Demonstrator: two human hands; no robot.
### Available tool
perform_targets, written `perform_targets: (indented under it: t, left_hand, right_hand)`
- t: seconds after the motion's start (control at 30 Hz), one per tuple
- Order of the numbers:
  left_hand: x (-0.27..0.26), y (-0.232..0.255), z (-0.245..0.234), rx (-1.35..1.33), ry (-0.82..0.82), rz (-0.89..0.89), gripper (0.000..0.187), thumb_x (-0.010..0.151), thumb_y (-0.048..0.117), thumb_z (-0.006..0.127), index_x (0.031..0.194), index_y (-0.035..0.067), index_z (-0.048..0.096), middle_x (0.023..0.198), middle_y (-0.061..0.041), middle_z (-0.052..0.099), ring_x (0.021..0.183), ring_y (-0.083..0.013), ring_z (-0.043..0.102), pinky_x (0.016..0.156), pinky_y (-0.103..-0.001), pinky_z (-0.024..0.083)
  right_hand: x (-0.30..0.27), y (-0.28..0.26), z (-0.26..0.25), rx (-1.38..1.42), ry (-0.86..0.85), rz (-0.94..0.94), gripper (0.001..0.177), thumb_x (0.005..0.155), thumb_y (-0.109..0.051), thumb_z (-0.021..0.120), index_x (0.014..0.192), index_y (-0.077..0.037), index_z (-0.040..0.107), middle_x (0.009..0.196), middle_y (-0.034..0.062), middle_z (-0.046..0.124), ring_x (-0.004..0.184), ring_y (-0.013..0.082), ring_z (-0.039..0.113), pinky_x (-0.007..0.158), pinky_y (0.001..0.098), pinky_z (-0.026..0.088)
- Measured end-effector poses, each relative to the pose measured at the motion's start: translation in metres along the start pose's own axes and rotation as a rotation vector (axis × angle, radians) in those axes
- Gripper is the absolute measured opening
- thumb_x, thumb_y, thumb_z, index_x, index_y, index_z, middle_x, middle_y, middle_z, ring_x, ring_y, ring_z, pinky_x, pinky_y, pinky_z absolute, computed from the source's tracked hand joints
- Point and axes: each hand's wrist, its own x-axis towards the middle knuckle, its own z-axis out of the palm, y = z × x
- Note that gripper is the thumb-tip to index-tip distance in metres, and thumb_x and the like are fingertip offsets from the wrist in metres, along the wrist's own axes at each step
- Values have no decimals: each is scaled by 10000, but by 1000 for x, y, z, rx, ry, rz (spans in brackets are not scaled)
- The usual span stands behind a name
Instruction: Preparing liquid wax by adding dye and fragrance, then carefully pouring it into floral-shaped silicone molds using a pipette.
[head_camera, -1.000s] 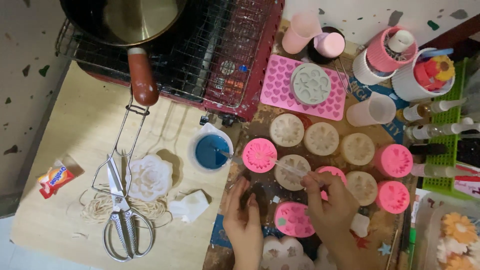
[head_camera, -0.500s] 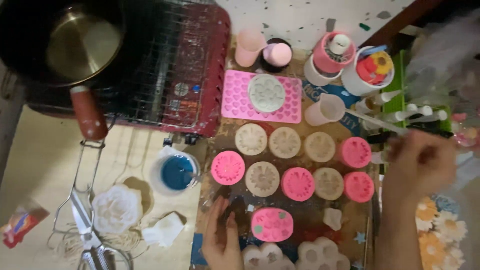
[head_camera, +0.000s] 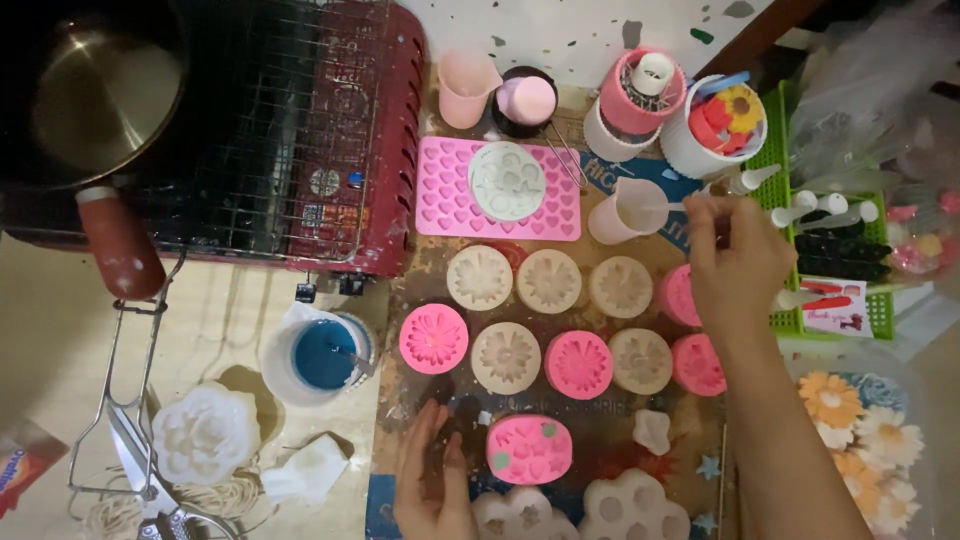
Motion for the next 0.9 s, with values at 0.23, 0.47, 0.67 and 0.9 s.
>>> perform_targets:
  t: [0.23,0.47,0.67,0.9]
  left_hand:
    - [-3,9,0,-1,17,-72,491,896,-98,553,1385,-56,571,1458,-182,568,1313,-277,604,1024,-369,526]
    - [-7,12,-1,8,4,-43,482,907,-70,563,1388,-53,574,1460,-175,573,1302,-263,611,1014,-368,539]
    - [-7,24,-4,47,-17,-39,482,919,-49,581,1401,-42,577,1413,-178,608,1275,-248,629,1013,-342,531]
    - [-4,29,-6,31,3,-36,475,913,-30,596,1388,-33,591,1375,-168,629,1251,-226,634,990,-327,546]
  right_hand:
    - [5,-9,-3,17,-20,48,220,1127,-166,781,1023,4,689,868,129,719,769,200,696,718,331,540]
    - [2,-4,-10,68,-36,63,192,1118,-162,779,1100,12,702,936,123,735,784,172,699,714,298,539]
    - [-44,11,-45,570,-11,337,117,1213,-127,625,1177,-17,614,974,75,673,818,123,634,731,255,514]
    - [-103,-39,-65,939,161,801,151,1232,-189,587,1145,-67,608,905,10,604,833,110,604,685,252,469]
